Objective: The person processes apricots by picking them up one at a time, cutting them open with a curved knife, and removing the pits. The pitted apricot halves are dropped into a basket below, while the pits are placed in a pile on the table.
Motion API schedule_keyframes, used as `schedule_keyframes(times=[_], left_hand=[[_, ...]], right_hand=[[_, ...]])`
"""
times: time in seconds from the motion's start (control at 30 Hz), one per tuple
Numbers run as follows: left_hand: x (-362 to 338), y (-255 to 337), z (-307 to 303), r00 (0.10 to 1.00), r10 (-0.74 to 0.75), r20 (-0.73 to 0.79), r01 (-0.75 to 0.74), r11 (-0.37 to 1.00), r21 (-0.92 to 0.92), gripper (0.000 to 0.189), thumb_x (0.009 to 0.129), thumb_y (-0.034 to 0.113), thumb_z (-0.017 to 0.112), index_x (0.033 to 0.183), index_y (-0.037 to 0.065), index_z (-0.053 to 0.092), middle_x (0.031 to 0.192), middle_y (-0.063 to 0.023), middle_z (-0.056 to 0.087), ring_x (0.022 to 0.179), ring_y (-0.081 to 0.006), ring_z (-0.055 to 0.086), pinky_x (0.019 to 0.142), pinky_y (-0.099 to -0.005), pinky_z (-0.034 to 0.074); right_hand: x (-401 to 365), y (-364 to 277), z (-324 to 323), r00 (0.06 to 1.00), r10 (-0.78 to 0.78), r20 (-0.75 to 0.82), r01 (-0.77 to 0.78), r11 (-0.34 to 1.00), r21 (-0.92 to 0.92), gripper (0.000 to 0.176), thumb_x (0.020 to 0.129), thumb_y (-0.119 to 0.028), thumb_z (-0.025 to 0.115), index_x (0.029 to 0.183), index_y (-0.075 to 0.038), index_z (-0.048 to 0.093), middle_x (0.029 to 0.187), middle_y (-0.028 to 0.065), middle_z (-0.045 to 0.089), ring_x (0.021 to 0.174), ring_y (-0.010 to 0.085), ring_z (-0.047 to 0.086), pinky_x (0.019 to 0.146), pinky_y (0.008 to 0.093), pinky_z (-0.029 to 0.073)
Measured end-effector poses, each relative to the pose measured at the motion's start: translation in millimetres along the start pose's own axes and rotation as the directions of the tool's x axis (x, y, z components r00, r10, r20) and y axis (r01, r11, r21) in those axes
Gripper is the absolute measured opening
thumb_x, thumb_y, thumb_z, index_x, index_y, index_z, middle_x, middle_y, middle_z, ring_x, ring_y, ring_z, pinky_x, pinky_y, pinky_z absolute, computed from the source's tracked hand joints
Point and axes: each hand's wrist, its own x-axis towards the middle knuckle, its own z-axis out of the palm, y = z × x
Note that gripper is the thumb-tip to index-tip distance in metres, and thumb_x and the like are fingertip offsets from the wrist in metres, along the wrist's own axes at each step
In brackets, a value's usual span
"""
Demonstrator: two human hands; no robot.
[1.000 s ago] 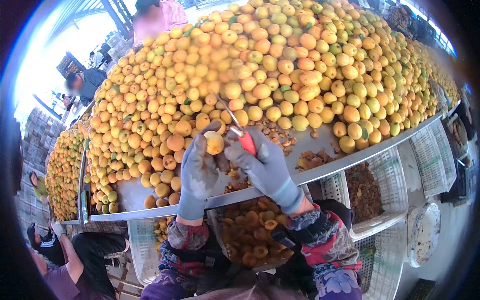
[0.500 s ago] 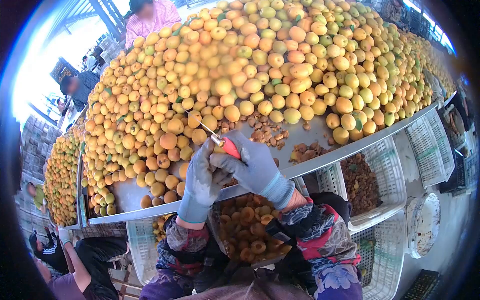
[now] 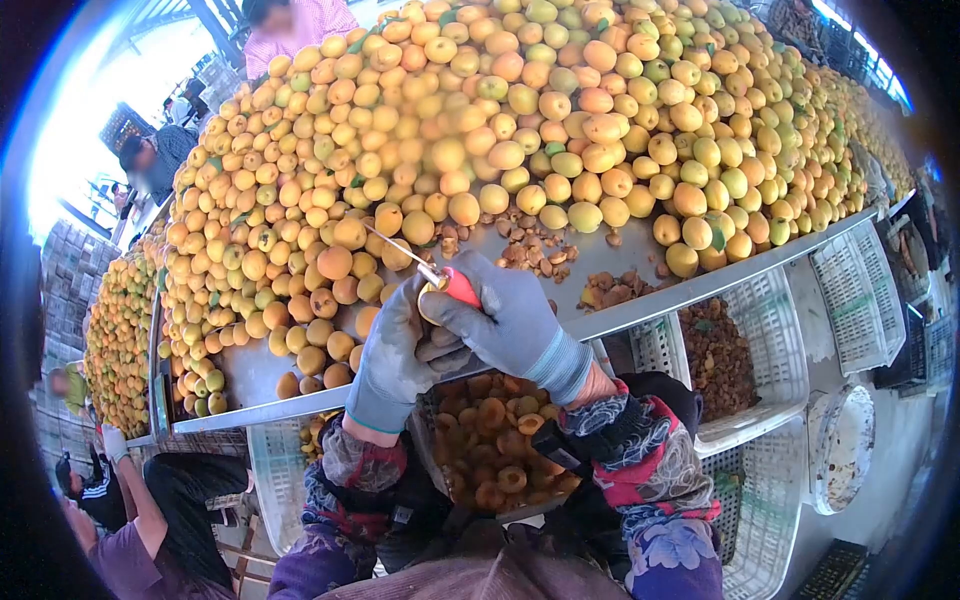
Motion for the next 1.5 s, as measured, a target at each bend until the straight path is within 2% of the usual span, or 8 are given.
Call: schedule_keyframes(times=[0.23,0.4,0.47,0.63,1.0,1.23,1.3,1.5], left_hand=[[11,-11,-15,0.988,0.149,-0.029,-0.143,0.977,0.157,0.048,0.096,0.048,0.036,0.097,0.006,0.057,0.066,-0.0085,0.059,0.061,-0.0187,0.058,0.060,-0.0281,0.048],[2,-15,7,0.942,0.330,-0.060,-0.298,0.906,0.301,0.045,0.098,0.040,0.036,0.104,0.001,0.057,0.091,-0.0128,0.063,0.082,-0.0229,0.061,0.076,-0.0326,0.049],[7,-22,6,0.528,0.808,0.260,-0.598,0.136,0.790,0.042,0.099,0.033,0.037,0.117,-0.001,0.054,0.101,-0.0065,0.059,0.094,-0.0117,0.055,0.083,-0.0250,0.045],[12,-22,8,0.528,0.815,0.238,-0.745,0.310,0.590,0.045,0.099,0.028,0.034,0.130,-0.004,0.043,0.109,-0.0098,0.058,0.100,-0.0144,0.053,0.088,-0.0270,0.042],[12,-16,2,0.442,0.753,0.487,-0.652,-0.103,0.751,0.052,0.096,0.024,0.039,0.137,-0.006,0.030,0.119,-0.0227,0.054,0.104,-0.0280,0.058,0.087,-0.0324,0.045],[15,-20,4,0.408,0.748,0.523,-0.718,-0.091,0.690,0.055,0.094,0.022,0.039,0.139,-0.006,0.026,0.129,-0.0203,0.047,0.111,-0.0241,0.053,0.096,-0.0319,0.038],[9,-20,10,0.650,0.703,0.288,-0.757,0.566,0.326,0.051,0.093,0.018,0.042,0.135,-0.008,0.032,0.133,-0.0187,0.044,0.112,-0.0218,0.051,0.099,-0.0314,0.036],[18,-13,-6,0.693,0.646,0.319,-0.717,0.664,0.213,0.043,0.089,0.012,0.044,0.128,-0.005,0.043,0.133,-0.0169,0.044,0.111,-0.0222,0.053,0.093,-0.0321,0.044]], right_hand=[[-2,14,5,0.978,-0.200,-0.058,0.170,0.929,-0.328,0.031,0.081,-0.025,0.070,0.102,-0.005,0.058,0.074,0.0127,0.062,0.065,0.0253,0.064,0.059,0.0290,0.048],[-3,10,14,0.990,-0.078,-0.118,0.077,0.997,-0.011,0.032,0.083,-0.028,0.068,0.102,-0.005,0.057,0.073,0.0110,0.063,0.064,0.0218,0.064,0.054,0.0312,0.048],[-3,8,19,0.992,-0.017,-0.129,0.035,0.989,0.143,0.029,0.085,-0.025,0.067,0.102,-0.004,0.057,0.073,0.0069,0.063,0.064,0.0147,0.063,0.055,0.0277,0.048],[-4,-3,24,0.971,0.200,-0.131,-0.089,0.811,0.578,0.019,0.091,-0.015,0.059,0.105,-0.002,0.059,0.078,-0.0053,0.057,0.069,0.0003,0.049,0.058,0.0175,0.042],[-6,2,21,0.918,0.379,-0.119,-0.209,0.714,0.668,0.014,0.089,-0.015,0.061,0.098,-0.003,0.060,0.071,-0.0073,0.053,0.062,-0.0009,0.045,0.051,0.0164,0.037],[-3,0,8,0.856,0.515,-0.051,-0.295,0.566,0.769,0.019,0.089,-0.025,0.061,0.091,-0.006,0.058,0.062,-0.0017,0.056,0.045,0.0038,0.048,0.038,0.0182,0.036],[-1,-1,3,0.853,0.517,-0.068,-0.282,0.566,0.775,0.020,0.089,-0.026,0.060,0.091,-0.006,0.058,0.060,-0.0001,0.056,0.041,0.0055,0.047,0.036,0.0189,0.035],[3,-12,-2,0.850,0.497,-0.174,-0.236,0.655,0.717,0.022,0.089,-0.026,0.061,0.092,-0.005,0.058,0.058,0.0007,0.056,0.037,0.0065,0.044,0.033,0.0191,0.033]])
